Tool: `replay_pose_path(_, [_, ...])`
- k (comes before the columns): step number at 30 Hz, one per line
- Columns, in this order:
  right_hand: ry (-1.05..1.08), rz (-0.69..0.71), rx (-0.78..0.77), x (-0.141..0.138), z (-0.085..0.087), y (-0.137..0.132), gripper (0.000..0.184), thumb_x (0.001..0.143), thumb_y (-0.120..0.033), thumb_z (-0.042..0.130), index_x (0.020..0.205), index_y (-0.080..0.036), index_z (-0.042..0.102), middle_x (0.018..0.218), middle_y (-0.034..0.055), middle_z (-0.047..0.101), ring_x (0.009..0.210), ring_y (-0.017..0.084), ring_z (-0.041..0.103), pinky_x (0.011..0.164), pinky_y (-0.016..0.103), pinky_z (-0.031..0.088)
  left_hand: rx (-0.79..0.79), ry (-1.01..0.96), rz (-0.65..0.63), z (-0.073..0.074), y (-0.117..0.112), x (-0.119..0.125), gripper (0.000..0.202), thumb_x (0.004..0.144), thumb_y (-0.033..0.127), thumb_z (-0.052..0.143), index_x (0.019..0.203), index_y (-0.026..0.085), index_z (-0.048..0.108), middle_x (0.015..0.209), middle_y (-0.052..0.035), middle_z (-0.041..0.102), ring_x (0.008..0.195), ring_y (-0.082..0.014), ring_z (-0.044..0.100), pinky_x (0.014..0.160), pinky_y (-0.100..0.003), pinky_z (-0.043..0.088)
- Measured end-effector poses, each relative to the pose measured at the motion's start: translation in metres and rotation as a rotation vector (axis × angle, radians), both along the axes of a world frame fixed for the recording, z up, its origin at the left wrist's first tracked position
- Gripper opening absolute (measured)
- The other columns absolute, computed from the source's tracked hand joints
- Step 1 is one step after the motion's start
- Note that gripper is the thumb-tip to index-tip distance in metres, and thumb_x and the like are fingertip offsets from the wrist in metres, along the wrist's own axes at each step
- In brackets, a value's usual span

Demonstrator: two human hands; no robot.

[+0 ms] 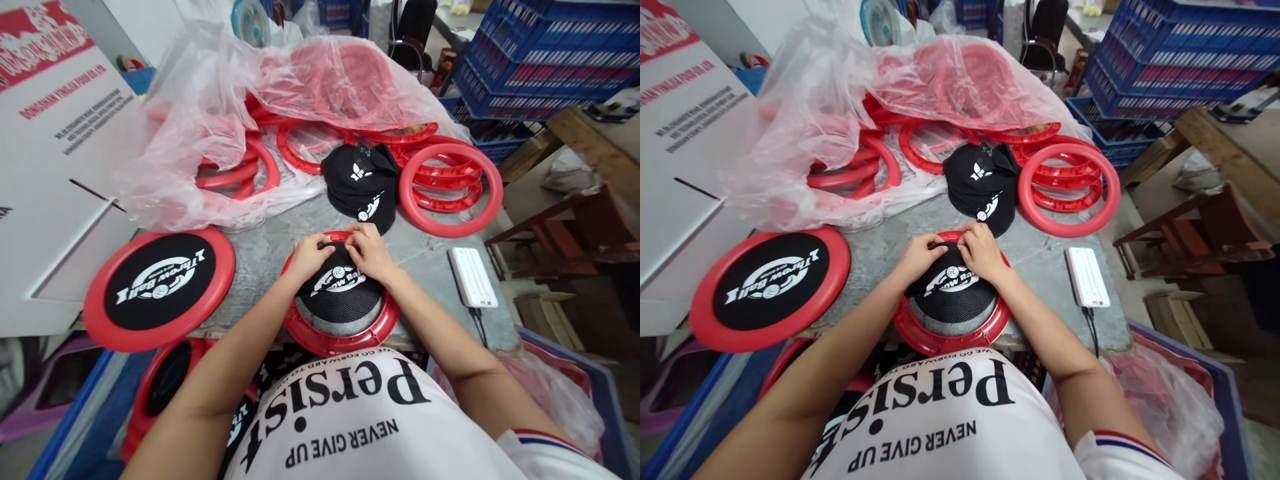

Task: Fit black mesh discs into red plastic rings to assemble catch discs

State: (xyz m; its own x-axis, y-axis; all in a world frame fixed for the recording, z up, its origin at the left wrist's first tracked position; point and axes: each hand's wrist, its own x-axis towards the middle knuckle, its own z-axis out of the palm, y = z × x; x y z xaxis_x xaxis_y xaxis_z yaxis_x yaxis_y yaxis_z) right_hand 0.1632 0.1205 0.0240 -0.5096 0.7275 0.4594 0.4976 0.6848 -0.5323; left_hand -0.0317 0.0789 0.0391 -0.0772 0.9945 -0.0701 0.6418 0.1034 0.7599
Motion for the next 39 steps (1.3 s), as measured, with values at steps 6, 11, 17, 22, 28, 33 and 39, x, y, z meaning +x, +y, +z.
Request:
replay_pose_path(6, [0.012, -0.002, -0.360, -0.015, -0.005, 0.023, 0.012, 0.085, -0.029, 0.072, 0.093, -0.021, 0.074, 0.130, 0.0106, 0.065, 0.126, 0.028, 0.055, 0.114, 0.051, 0.040, 0.006, 0.067, 0.028, -0.001, 0.004, 0.001, 0.010, 0.085, 0.020, 0.069, 0.094, 0.021, 0.074, 0.102, -0.0030, 0.079, 0.098, -0.0221, 0.070, 0.098, -0.038, 0.048])
replay_pose_path(11, [0.004, -0.015, -0.442, -0.028, -0.010, 0.033, 0.016, 0.078, -0.019, 0.070, 0.065, -0.020, 0.063, 0.098, 0.0046, 0.071, 0.106, 0.023, 0.063, 0.104, 0.042, 0.045, -0.002, 0.219, 0.032, 0.001, 0.004, 0.005, 0.010, 0.087, 0.020, 0.069, 0.095, 0.023, 0.073, 0.107, -0.0041, 0.077, 0.108, -0.0241, 0.066, 0.106, -0.043, 0.042])
replay_pose_path(17, [-0.038, -0.061, -0.424, -0.030, -0.015, 0.034, 0.013, 0.081, -0.018, 0.067, 0.068, -0.019, 0.063, 0.092, 0.0033, 0.070, 0.094, 0.020, 0.063, 0.095, 0.036, 0.047, 0.039, 0.317, 0.106, -0.005, 0.006, 0.007, 0.009, 0.091, 0.027, 0.066, 0.091, 0.024, 0.074, 0.116, -0.0070, 0.070, 0.121, -0.0289, 0.057, 0.104, -0.046, 0.041])
replay_pose_path(22, [-0.165, -0.111, -0.360, -0.033, -0.016, 0.027, 0.008, 0.085, -0.016, 0.064, 0.077, -0.020, 0.065, 0.101, 0.0058, 0.070, 0.102, 0.021, 0.061, 0.096, 0.035, 0.046, -0.004, 0.245, 0.108, -0.011, 0.013, 0.006, 0.008, 0.088, 0.017, 0.064, 0.086, 0.021, 0.071, 0.105, -0.0059, 0.072, 0.107, -0.0233, 0.063, 0.100, -0.039, 0.045])
replay_pose_path(28, [-0.248, -0.161, -0.326, -0.037, -0.013, 0.020, 0.016, 0.087, -0.023, 0.068, 0.103, -0.020, 0.071, 0.111, 0.0082, 0.070, 0.106, 0.025, 0.059, 0.096, 0.039, 0.048, 0.025, 0.203, 0.126, -0.016, 0.014, 0.005, 0.008, 0.086, 0.016, 0.065, 0.083, 0.021, 0.070, 0.101, -0.0040, 0.073, 0.100, -0.0211, 0.065, 0.095, -0.035, 0.047])
replay_pose_path(33, [-0.280, -0.187, -0.365, -0.040, -0.009, 0.021, 0.008, 0.090, -0.027, 0.067, 0.093, -0.022, 0.073, 0.108, 0.0077, 0.068, 0.108, 0.026, 0.058, 0.094, 0.039, 0.050, 0.054, 0.204, 0.147, -0.019, 0.014, 0.005, 0.009, 0.088, 0.020, 0.063, 0.084, 0.022, 0.071, 0.101, -0.0047, 0.074, 0.100, -0.0220, 0.066, 0.095, -0.035, 0.047])
replay_pose_path(39, [-0.241, -0.214, -0.420, -0.046, -0.007, 0.028, 0.012, 0.090, -0.023, 0.067, 0.079, -0.021, 0.071, 0.097, 0.0059, 0.068, 0.101, 0.023, 0.060, 0.089, 0.036, 0.050, 0.034, 0.244, 0.180, -0.022, 0.016, 0.007, 0.013, 0.091, 0.024, 0.059, 0.086, 0.022, 0.072, 0.101, -0.0051, 0.074, 0.102, -0.0232, 0.066, 0.095, -0.036, 0.048])
